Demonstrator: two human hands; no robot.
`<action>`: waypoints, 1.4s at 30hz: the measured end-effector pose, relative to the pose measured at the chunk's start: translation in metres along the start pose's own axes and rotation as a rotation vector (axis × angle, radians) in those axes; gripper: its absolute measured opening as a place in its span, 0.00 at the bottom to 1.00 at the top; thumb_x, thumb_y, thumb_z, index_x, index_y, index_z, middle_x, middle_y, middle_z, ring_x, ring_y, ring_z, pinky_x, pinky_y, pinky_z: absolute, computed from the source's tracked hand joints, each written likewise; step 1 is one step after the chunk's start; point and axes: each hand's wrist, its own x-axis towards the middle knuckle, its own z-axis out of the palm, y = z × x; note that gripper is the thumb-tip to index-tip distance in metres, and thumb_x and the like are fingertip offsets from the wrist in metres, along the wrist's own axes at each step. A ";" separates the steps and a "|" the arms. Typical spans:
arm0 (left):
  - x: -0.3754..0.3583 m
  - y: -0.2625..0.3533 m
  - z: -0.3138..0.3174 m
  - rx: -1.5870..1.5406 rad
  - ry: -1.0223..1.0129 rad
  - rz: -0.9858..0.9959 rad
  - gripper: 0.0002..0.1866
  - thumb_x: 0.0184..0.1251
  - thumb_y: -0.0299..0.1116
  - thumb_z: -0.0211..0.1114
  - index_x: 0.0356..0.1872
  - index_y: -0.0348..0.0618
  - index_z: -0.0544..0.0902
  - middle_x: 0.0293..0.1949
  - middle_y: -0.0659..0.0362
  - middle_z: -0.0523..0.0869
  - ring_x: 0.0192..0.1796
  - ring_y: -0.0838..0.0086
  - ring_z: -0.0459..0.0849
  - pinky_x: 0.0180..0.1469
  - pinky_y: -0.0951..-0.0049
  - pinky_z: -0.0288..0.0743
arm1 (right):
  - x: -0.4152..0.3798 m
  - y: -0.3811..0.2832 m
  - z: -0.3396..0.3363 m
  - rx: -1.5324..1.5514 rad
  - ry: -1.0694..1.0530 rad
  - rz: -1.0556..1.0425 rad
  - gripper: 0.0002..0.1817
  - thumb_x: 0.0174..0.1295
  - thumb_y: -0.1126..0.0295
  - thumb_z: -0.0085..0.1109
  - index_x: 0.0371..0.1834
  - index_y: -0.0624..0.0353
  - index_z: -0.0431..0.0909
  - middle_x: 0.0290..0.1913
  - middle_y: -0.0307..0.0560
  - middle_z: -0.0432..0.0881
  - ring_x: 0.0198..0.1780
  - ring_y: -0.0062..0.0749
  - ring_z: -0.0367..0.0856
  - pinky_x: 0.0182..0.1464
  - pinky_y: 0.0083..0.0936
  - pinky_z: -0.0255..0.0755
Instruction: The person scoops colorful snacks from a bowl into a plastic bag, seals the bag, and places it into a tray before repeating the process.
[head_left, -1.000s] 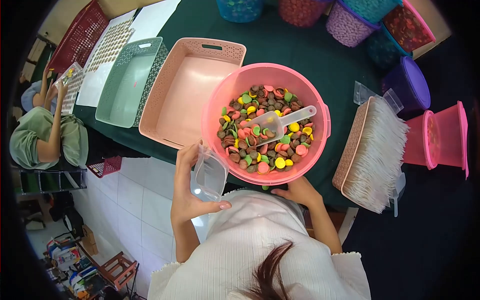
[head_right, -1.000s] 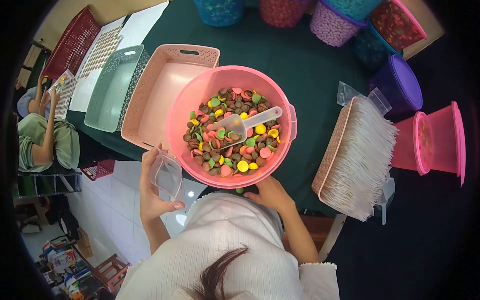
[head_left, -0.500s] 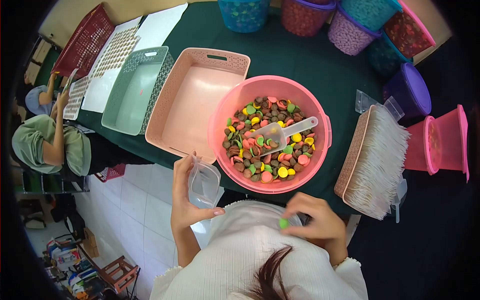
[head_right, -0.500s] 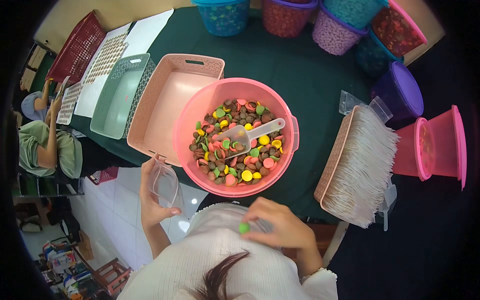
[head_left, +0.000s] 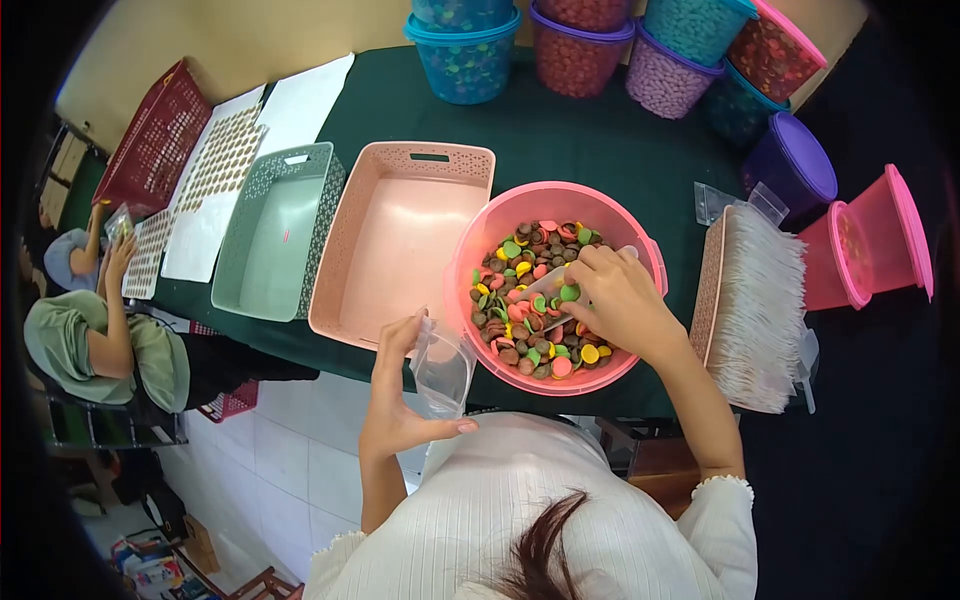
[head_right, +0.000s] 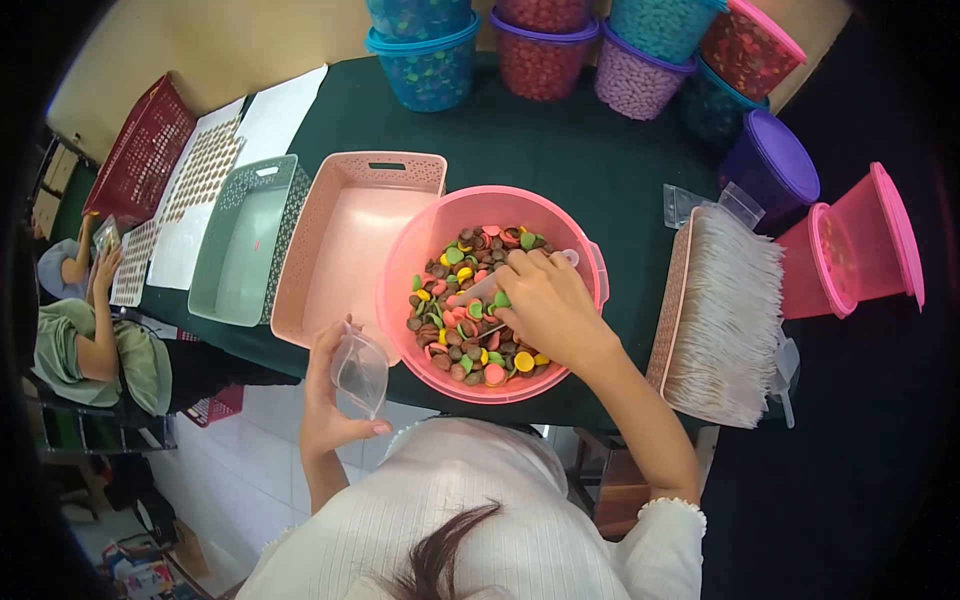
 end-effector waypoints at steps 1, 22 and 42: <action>0.000 -0.002 0.000 -0.006 -0.014 0.008 0.57 0.18 0.51 0.80 0.58 0.35 0.64 0.54 0.48 0.68 0.55 0.60 0.69 0.53 0.64 0.64 | 0.000 0.000 0.002 -0.046 0.024 -0.008 0.14 0.43 0.65 0.66 0.30 0.57 0.73 0.31 0.43 0.71 0.38 0.36 0.71 0.40 0.32 0.61; -0.003 -0.010 -0.015 -0.060 -0.043 0.046 0.56 0.19 0.48 0.80 0.58 0.35 0.63 0.53 0.47 0.68 0.55 0.59 0.69 0.55 0.63 0.65 | 0.019 0.003 0.000 0.416 -0.345 0.025 0.33 0.33 0.62 0.71 0.47 0.59 0.72 0.43 0.50 0.74 0.47 0.43 0.72 0.49 0.36 0.65; 0.077 0.030 0.009 0.054 -0.105 0.101 0.44 0.27 0.40 0.79 0.52 0.35 0.69 0.42 0.50 0.75 0.44 0.64 0.75 0.48 0.64 0.68 | 0.037 0.008 -0.102 0.391 -0.086 -0.106 0.30 0.34 0.60 0.72 0.41 0.64 0.75 0.38 0.53 0.77 0.40 0.39 0.78 0.40 0.27 0.77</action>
